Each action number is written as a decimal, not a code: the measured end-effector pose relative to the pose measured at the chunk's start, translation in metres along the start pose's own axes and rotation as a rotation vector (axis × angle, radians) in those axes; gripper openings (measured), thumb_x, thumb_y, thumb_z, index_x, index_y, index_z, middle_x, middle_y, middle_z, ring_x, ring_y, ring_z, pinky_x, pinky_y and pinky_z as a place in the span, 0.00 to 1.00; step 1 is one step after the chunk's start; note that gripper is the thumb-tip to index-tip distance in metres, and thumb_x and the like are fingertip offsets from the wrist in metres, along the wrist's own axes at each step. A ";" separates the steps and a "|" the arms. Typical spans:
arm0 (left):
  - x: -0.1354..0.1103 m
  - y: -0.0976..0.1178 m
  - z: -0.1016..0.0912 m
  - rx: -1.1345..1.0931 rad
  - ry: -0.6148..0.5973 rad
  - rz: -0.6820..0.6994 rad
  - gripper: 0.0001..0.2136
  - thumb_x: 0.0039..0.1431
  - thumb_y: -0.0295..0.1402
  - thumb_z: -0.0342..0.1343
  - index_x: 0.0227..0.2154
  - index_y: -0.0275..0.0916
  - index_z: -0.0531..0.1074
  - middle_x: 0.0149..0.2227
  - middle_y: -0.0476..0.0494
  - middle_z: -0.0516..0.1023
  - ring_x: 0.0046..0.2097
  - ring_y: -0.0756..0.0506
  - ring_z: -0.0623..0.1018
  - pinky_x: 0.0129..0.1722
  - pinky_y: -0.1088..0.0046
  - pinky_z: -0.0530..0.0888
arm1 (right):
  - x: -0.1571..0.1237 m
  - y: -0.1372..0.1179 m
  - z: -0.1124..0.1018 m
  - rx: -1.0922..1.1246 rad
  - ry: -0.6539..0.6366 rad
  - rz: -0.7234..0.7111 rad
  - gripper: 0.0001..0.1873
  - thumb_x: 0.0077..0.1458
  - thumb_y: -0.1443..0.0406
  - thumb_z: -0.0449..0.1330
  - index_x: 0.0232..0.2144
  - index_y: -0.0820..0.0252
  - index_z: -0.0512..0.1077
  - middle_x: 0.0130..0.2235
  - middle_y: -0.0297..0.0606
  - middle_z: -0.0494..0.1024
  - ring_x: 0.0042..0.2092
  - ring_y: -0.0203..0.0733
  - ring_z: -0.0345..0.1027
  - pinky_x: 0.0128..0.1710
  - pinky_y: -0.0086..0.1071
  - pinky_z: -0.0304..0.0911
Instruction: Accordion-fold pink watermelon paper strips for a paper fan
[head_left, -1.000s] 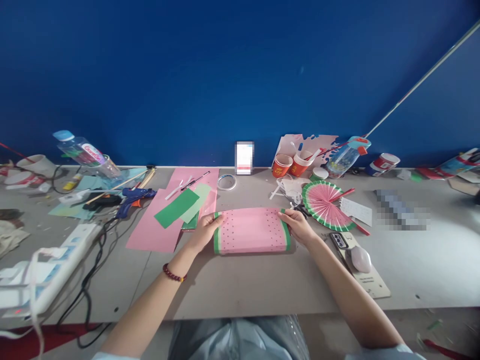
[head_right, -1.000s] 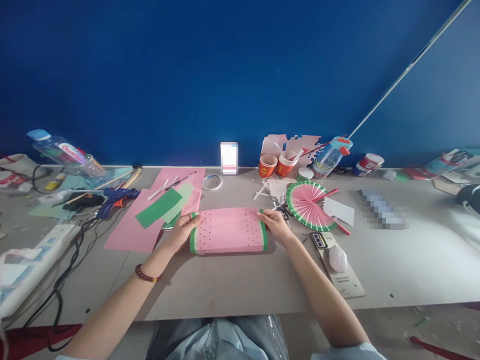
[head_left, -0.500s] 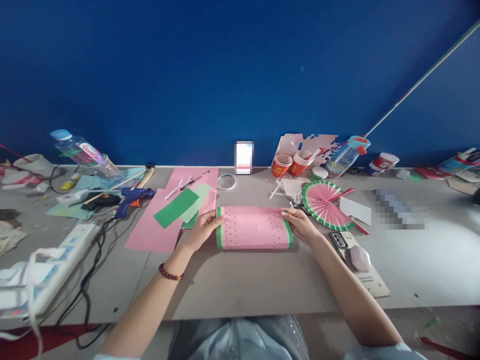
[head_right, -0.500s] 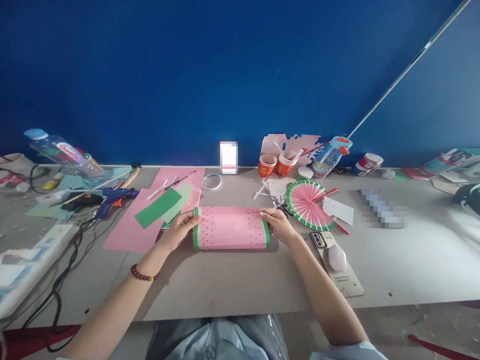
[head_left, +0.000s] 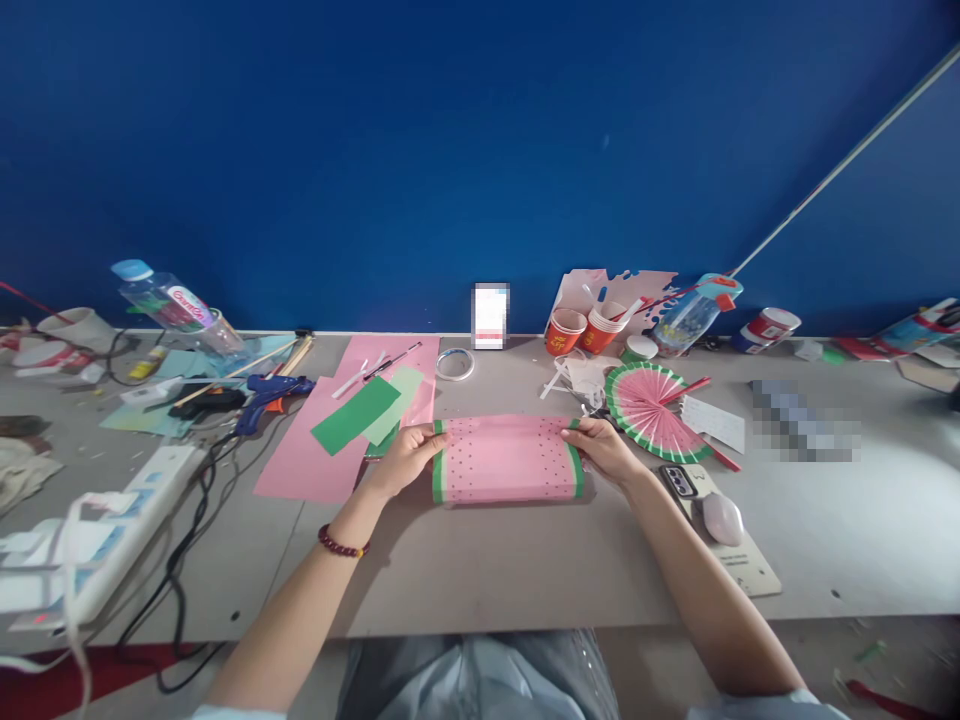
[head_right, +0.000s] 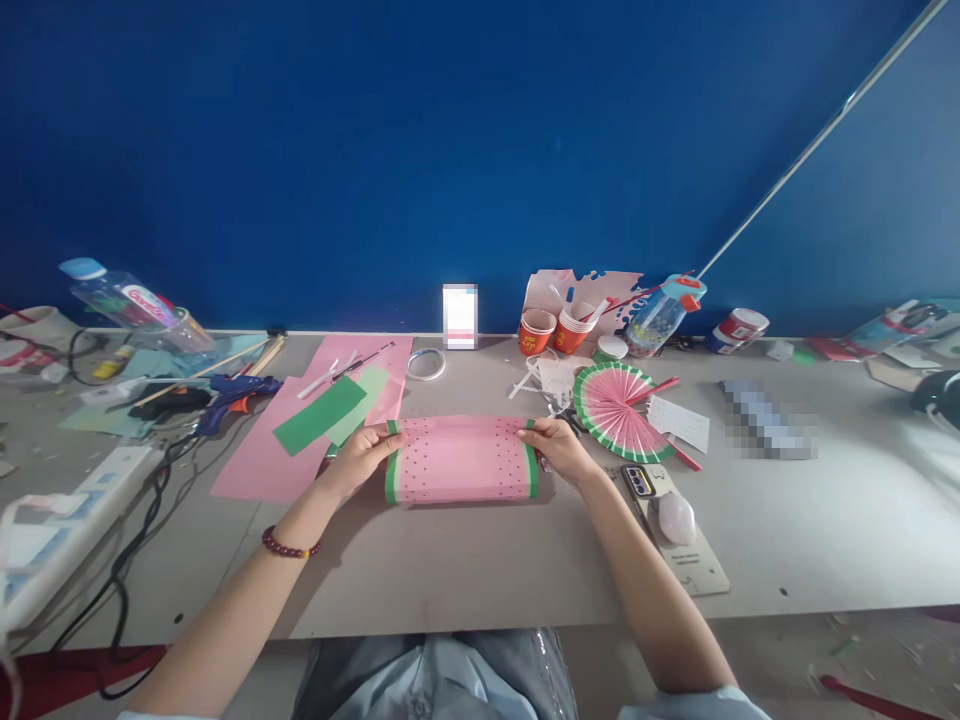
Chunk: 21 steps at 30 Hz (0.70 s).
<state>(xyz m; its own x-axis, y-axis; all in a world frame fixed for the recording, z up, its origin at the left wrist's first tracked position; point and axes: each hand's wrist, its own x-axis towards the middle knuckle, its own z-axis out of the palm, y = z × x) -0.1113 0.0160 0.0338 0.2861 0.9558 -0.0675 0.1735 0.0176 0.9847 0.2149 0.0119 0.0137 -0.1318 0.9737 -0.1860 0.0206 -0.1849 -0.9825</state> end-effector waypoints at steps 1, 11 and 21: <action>-0.001 0.000 0.000 -0.001 -0.011 -0.007 0.17 0.52 0.47 0.57 0.29 0.36 0.75 0.26 0.46 0.76 0.31 0.44 0.74 0.33 0.69 0.70 | 0.001 0.000 0.000 0.010 0.012 -0.006 0.16 0.40 0.53 0.69 0.20 0.60 0.73 0.16 0.27 0.64 0.18 0.29 0.53 0.17 0.26 0.51; -0.005 0.005 0.008 0.020 -0.125 -0.021 0.15 0.52 0.46 0.57 0.25 0.37 0.71 0.22 0.51 0.67 0.27 0.49 0.68 0.27 0.75 0.64 | 0.000 -0.006 0.002 0.194 0.068 -0.022 0.16 0.35 0.55 0.72 0.20 0.59 0.73 0.15 0.27 0.66 0.18 0.32 0.58 0.19 0.27 0.57; -0.002 -0.005 0.010 0.041 0.050 -0.010 0.18 0.52 0.46 0.57 0.19 0.37 0.68 0.18 0.53 0.60 0.23 0.51 0.63 0.24 0.75 0.59 | 0.003 0.005 -0.001 -0.011 0.029 -0.018 0.21 0.42 0.50 0.66 0.19 0.63 0.69 0.15 0.25 0.60 0.16 0.28 0.50 0.14 0.24 0.49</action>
<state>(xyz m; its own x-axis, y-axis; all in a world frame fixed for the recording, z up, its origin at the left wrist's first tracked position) -0.1035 0.0109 0.0275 0.2365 0.9692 -0.0685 0.2148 0.0166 0.9765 0.2152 0.0142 0.0083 -0.1035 0.9803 -0.1684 0.0291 -0.1663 -0.9856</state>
